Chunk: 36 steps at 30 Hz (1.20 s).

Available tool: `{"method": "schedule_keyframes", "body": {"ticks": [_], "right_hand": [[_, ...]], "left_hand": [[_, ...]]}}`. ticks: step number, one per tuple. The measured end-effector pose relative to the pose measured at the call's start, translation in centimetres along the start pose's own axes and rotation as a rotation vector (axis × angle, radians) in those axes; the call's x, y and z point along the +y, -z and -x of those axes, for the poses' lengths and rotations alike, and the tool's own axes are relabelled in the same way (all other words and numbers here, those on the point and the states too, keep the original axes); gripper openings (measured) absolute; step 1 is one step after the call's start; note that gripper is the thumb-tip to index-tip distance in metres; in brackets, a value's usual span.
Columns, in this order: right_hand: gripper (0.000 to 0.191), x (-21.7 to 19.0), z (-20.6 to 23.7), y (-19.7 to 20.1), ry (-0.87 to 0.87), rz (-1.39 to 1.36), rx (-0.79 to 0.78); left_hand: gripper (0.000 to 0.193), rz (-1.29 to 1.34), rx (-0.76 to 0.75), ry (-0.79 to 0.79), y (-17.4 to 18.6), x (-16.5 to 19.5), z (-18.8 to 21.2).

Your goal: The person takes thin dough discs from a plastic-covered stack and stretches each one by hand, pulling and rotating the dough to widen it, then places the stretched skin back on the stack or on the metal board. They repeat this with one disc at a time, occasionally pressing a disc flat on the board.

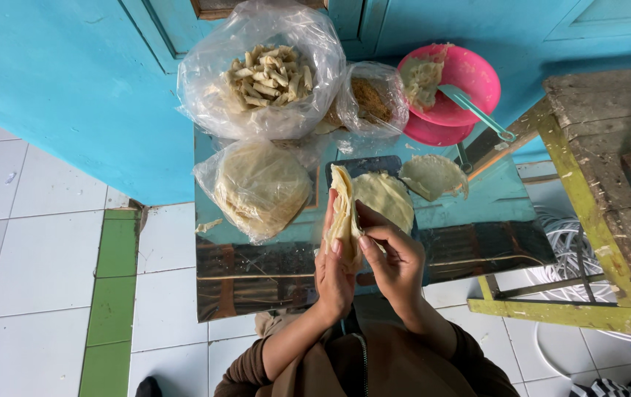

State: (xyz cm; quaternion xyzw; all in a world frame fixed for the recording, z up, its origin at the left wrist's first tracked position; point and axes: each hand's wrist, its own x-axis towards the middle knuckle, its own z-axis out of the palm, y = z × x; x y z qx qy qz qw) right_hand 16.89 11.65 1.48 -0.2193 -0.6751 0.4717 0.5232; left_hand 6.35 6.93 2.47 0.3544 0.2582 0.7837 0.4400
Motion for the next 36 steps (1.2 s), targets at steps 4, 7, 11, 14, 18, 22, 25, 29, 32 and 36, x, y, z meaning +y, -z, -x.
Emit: {"method": "schedule_keyframes", "body": {"ticks": [4,7,11,14,18,22,25,29,32,36], "right_hand": [[0.011,-0.5,-0.9,-0.2,-0.096,-0.16,-0.018],[0.01,-0.3,-1.4,-0.2,-0.018,-0.082,-0.036],[0.009,0.6,-1.5,-0.6,0.075,0.033,-0.021],[0.006,1.4,-1.3,-0.5,-0.059,-0.082,0.003],[0.006,2.9,-1.1,-0.2,-0.305,-0.427,0.145],[0.017,3.5,-0.8,0.4,-0.439,-0.694,0.252],[0.025,3.8,-1.5,1.0,-0.598,-0.893,0.304],[0.043,3.8,-2.2,0.0,-0.868,-0.914,0.436],[0.047,3.4,-1.8,-0.9,-0.844,-0.882,0.361],[0.046,4.1,-1.8,-0.5,-0.8,-0.973,0.251]], "left_hand": [[0.073,0.012,0.03,-0.024,0.4,-0.5,-0.1],[0.077,-0.079,0.009,-0.034,1.7,-1.2,0.3],[0.062,-0.003,0.122,0.054,3.0,-3.6,1.0],[0.048,0.253,0.239,0.108,4.0,-4.9,1.3],[0.043,0.265,0.374,0.063,4.9,-5.2,1.6],[0.037,0.303,0.407,0.049,5.2,-4.8,1.7],[0.036,0.246,0.385,0.092,5.4,-4.3,1.6],[0.038,0.276,0.356,0.193,5.3,-2.9,0.9],[0.04,0.301,0.391,0.205,4.4,-1.9,0.3],[0.044,0.26,0.421,0.271,3.7,-0.1,-0.5]]}}
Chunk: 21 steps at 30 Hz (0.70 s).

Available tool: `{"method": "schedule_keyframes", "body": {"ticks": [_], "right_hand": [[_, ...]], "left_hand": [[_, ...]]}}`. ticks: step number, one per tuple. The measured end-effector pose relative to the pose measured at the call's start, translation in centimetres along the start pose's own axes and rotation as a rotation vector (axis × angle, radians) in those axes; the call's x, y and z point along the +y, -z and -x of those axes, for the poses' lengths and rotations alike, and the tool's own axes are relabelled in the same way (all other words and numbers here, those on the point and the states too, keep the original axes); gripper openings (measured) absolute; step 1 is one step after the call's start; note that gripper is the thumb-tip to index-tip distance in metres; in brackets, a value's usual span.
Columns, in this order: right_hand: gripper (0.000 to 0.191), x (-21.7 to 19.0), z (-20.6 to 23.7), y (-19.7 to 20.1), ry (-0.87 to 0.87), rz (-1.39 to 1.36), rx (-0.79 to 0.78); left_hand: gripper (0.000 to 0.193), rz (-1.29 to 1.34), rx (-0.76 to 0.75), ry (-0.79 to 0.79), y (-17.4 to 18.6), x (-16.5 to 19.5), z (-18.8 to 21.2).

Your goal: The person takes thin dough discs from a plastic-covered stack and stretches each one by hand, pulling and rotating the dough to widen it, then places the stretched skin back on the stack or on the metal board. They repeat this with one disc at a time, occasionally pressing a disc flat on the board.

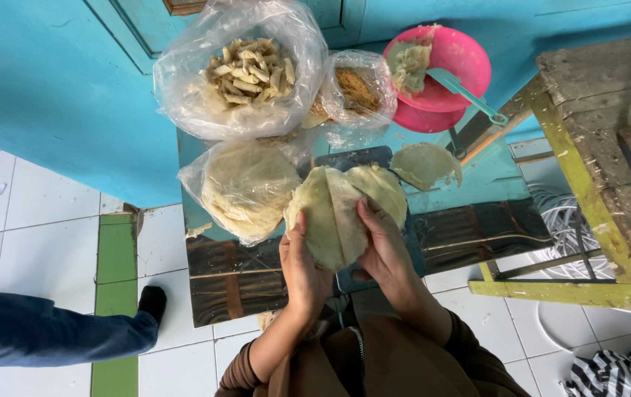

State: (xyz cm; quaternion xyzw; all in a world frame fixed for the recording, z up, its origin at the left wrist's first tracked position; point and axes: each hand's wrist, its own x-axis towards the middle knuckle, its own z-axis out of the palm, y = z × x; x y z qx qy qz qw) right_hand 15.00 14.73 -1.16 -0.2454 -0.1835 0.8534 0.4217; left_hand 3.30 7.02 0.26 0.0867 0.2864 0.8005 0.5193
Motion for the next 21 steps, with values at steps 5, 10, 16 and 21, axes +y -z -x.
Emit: {"method": "schedule_keyframes", "body": {"ticks": [5,10,16,21], "right_hand": [[0.039,-2.2,-0.9,2.8,-0.044,-0.172,-0.098],[0.032,-3.8,-0.8,5.5,-0.015,-0.225,-0.147],[0.028,-6.0,-1.1,7.2,0.025,-0.211,-0.044],[0.026,-8.8,-1.0,8.4,0.042,-0.016,-0.056]], "left_hand": [[0.051,0.014,0.064,0.17,-0.2,2.2,-0.7],[0.051,0.063,0.046,0.139,0.3,3.0,-0.8],[0.049,0.155,0.058,0.177,1.5,3.5,-0.9],[0.048,0.217,0.074,0.287,4.3,5.7,-0.5]]}}
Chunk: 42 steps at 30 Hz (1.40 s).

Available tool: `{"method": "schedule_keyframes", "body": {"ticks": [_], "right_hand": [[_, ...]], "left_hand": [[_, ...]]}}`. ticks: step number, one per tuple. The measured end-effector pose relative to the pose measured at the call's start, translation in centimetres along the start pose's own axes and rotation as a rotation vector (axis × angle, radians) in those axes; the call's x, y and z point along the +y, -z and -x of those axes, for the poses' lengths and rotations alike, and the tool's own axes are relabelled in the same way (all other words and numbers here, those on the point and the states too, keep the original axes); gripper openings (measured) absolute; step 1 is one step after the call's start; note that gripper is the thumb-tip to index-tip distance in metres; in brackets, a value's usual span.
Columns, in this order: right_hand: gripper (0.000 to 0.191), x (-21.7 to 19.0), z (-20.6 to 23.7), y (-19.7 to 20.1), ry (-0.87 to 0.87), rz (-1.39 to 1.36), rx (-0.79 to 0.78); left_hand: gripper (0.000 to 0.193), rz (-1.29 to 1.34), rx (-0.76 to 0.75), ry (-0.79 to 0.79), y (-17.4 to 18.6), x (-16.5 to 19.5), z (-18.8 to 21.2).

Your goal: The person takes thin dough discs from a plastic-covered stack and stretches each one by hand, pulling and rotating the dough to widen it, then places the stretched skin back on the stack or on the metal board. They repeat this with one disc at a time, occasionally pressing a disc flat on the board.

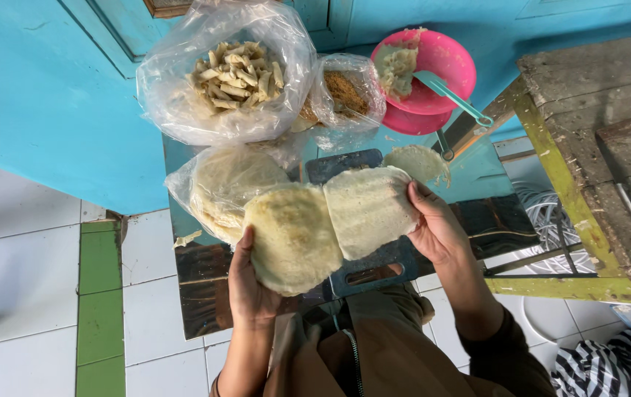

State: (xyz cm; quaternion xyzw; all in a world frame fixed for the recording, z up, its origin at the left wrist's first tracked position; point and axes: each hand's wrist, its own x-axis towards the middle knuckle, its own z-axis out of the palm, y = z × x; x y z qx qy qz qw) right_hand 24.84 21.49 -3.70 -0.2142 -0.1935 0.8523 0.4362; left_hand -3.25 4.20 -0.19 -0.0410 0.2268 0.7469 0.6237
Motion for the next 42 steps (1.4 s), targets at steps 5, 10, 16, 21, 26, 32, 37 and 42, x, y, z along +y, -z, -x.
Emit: {"method": "schedule_keyframes", "body": {"ticks": [5,10,16,21,26,32,37,42], "right_hand": [[0.024,-3.9,-2.0,0.0,0.069,0.223,0.002],[0.026,-5.4,-3.7,-2.1,0.403,0.897,-0.101],[0.038,2.5,-0.2,-3.1,0.713,1.839,-0.599],[0.043,4.1,0.7,-2.4,0.768,1.861,-0.636],[0.047,4.0,0.8,-1.8,0.784,1.879,-0.682],[0.044,3.9,1.4,-3.7,0.791,1.882,-0.746],[0.035,1.8,1.9,-8.1,0.782,1.72,-0.58],[0.019,4.9,5.0,-13.0,0.791,1.456,-0.468]], "left_hand": [[0.047,-0.017,0.113,-0.121,2.1,2.4,1.5],[0.046,0.013,0.1,-0.218,3.5,3.6,2.8],[0.044,0.031,0.123,-0.228,4.8,2.9,3.3],[0.044,0.014,0.165,-0.221,4.6,2.9,3.1],[0.045,0.012,0.15,-0.214,3.3,2.2,3.1],[0.045,0.0,0.149,-0.235,1.2,1.6,3.2],[0.048,0.002,0.079,-0.279,-1.4,-0.7,2.2],[0.05,0.048,-0.019,-0.216,-2.6,-4.6,0.0]]}}
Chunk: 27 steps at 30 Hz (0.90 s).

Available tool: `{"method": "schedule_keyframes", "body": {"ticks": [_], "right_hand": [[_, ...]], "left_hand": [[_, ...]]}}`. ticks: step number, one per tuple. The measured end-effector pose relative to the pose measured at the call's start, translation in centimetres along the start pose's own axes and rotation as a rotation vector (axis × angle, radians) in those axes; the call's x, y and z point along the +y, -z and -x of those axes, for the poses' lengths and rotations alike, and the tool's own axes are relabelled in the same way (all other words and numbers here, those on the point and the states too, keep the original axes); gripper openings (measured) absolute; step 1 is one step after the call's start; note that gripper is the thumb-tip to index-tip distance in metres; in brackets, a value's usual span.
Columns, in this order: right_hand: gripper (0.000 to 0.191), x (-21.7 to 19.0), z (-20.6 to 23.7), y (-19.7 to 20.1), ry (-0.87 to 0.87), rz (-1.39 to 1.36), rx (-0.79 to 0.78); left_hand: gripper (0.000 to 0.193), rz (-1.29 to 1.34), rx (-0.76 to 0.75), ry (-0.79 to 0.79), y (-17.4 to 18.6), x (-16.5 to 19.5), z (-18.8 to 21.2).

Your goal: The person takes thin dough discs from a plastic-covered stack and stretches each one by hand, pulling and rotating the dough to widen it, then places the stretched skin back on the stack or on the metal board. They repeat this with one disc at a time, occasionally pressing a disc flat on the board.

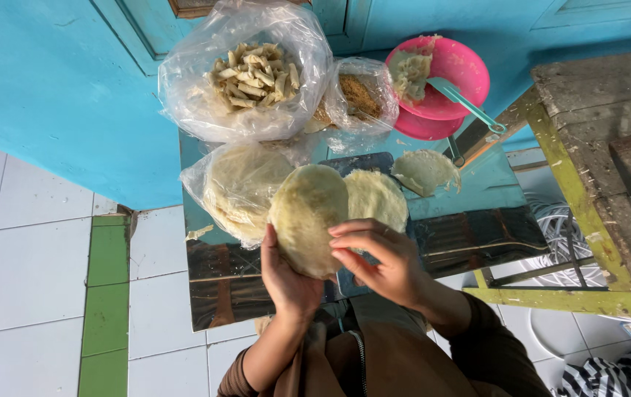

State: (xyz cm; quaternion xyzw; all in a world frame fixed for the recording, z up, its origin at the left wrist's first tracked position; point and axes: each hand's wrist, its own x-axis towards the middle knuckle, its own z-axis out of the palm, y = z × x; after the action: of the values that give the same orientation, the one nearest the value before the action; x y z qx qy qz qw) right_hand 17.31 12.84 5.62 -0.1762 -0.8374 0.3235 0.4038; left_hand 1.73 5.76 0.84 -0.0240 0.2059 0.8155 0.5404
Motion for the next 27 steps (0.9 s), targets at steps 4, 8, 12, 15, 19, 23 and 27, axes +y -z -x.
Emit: {"method": "schedule_keyframes", "body": {"ticks": [4,8,12,15,19,23,27], "right_hand": [[0.031,-1.5,-1.5,-1.7,0.006,0.045,0.089],[0.036,-1.7,-1.8,-2.1,-0.009,0.032,0.131],[0.024,-1.4,-1.3,-2.4,-0.069,-0.022,0.153],[0.014,-1.0,-1.0,-2.3,-0.084,-0.061,0.145],[0.012,-0.5,-0.8,-2.3,-0.091,-0.092,0.117],[0.012,-0.3,-0.8,-2.4,-0.106,-0.118,0.094],[0.009,0.5,-0.5,-2.9,-0.136,-0.104,0.128]], "left_hand": [[0.048,-0.029,-0.125,-0.085,1.0,-2.7,0.1],[0.046,-0.109,-0.195,-0.212,2.2,-4.5,0.5],[0.047,-0.18,-0.153,-0.23,2.7,-5.2,0.5],[0.046,-0.148,-0.196,-0.225,2.8,-5.1,0.6],[0.045,-0.09,-0.199,-0.188,2.4,-4.6,0.6],[0.045,-0.272,-0.16,-0.267,2.8,-4.7,0.7],[0.035,-0.234,-0.272,-0.224,4.1,-5.1,0.2]]}}
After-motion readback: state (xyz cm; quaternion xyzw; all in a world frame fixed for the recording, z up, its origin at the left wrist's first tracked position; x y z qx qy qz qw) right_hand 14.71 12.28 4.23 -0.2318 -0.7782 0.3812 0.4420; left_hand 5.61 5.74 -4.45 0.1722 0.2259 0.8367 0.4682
